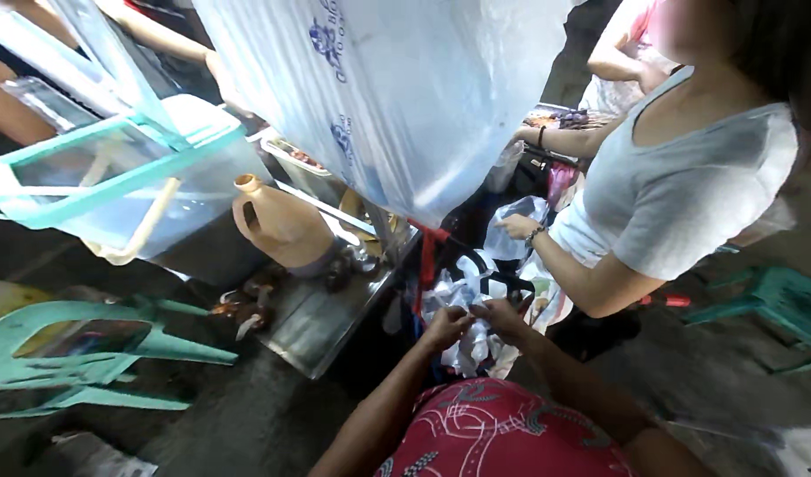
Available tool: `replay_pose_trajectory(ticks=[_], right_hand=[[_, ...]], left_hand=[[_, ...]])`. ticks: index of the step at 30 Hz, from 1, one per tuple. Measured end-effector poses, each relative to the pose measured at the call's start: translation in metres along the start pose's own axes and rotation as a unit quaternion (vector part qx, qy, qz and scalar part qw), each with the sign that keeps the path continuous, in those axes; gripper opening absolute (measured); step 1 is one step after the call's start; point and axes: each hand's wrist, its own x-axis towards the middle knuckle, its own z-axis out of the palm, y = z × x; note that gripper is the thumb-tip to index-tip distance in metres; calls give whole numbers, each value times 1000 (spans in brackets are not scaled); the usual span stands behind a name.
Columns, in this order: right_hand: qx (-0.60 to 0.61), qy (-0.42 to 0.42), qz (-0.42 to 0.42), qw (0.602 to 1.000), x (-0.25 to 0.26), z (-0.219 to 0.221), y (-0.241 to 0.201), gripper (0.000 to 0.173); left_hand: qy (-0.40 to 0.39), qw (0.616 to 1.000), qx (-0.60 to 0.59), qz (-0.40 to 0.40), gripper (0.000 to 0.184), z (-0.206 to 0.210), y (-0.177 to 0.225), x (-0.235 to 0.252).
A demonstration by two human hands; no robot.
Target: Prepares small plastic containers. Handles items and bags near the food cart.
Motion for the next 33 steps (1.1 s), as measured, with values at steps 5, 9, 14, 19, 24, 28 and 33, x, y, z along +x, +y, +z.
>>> replay_pose_trajectory(ticks=[5,9,14,19,24,28,33], right_hand=[[125,-54,11,991,-9,-1,4,23],[31,-23,-28,999,-10,-10,-1,16],[-305,52,28,950,1,-33,14,37],[-157,62,148,974,13,-27,46,43],[-53,-10,120,991,6,2,39,42],[-103,-84,70,989,4,10,41,54],[-149,-78,-56,984,-13,-22,51,41]], left_hand=[[49,993,106,-9,27,-7,-3,9],[128,981,144,-26,28,-17,-7,12],[253,954,132,-92,31,-46,-9,5],[326,907,-169,-207,29,-51,-22,13],[281,898,-311,-136,33,-21,-23,35],[133,982,-97,-97,39,9,-46,52],[123,962,-132,-205,69,28,-69,63]])
